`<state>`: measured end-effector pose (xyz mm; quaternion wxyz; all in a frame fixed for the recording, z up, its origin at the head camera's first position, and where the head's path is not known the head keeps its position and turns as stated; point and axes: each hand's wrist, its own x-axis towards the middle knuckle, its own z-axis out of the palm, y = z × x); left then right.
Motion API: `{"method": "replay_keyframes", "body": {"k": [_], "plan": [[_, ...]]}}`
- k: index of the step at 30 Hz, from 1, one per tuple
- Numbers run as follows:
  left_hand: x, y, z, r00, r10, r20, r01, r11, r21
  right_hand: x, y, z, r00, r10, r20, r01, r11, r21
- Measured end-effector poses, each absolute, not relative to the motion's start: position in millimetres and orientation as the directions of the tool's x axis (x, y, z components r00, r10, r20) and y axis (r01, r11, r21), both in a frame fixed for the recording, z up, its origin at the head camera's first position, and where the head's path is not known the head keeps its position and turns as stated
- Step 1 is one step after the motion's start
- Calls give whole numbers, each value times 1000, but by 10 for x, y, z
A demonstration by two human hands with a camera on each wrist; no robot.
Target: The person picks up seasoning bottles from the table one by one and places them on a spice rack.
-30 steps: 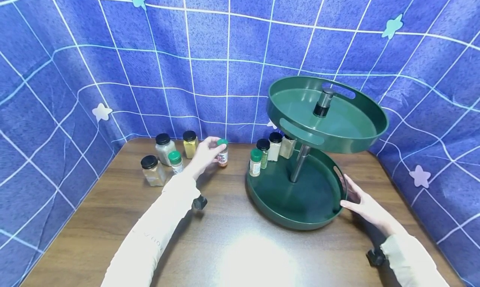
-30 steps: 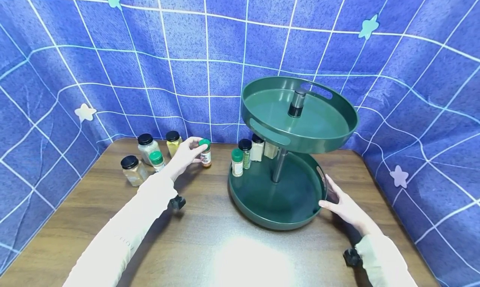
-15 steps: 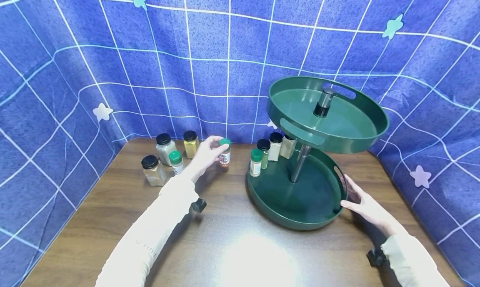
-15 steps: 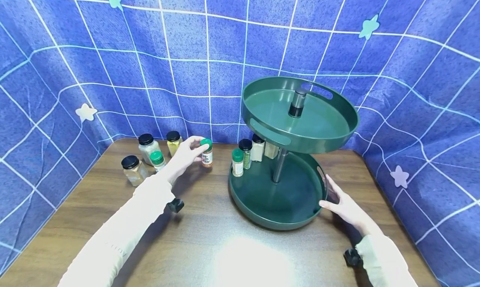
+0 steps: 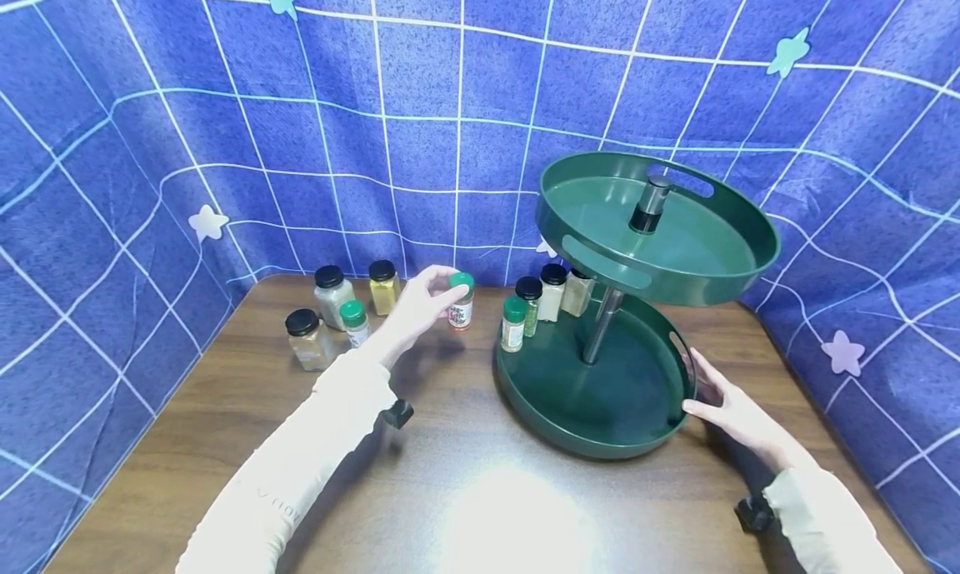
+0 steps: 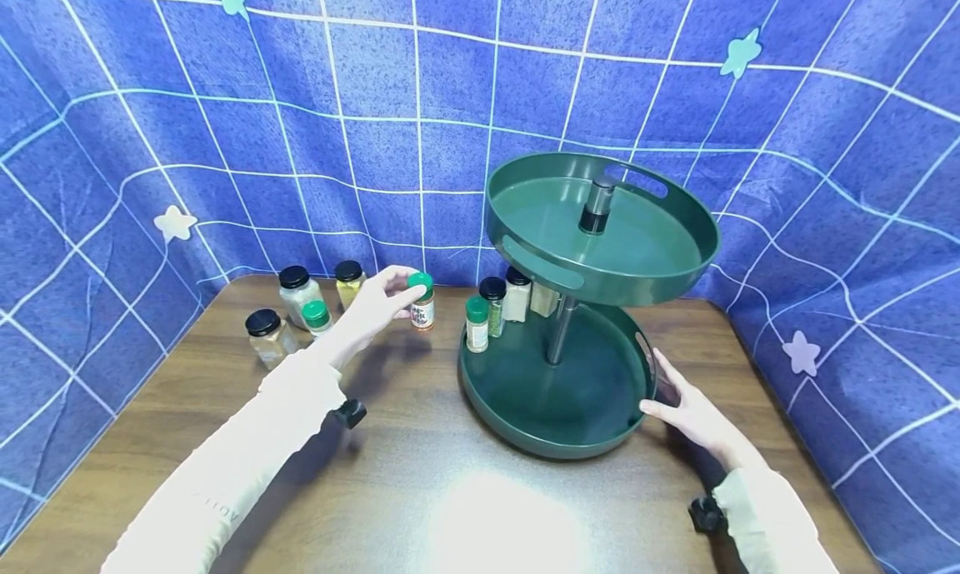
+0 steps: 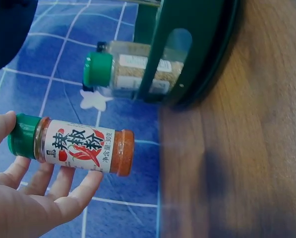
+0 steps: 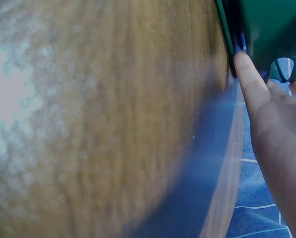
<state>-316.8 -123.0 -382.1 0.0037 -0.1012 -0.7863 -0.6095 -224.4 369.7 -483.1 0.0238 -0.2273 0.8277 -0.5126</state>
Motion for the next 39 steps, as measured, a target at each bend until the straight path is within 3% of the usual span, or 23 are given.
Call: {"method": "replay_keyframes", "body": {"k": [20, 31, 39], "plan": [[-2861, -898, -3614, -938, 267, 219, 271, 176, 946, -2242, 3694, -4817, -896, -403, 187, -342, 357, -869], [-2821, -697, -3742, -911, 282, 300, 362, 200, 911, -2241, 3685, -4822, -898, -397, 192, -351, 381, -856], [-2807, -603, -3861, -915, 292, 278, 340, 188, 921, -2228, 3673, -4804, -889, -405, 214, -372, 365, -854]]}}
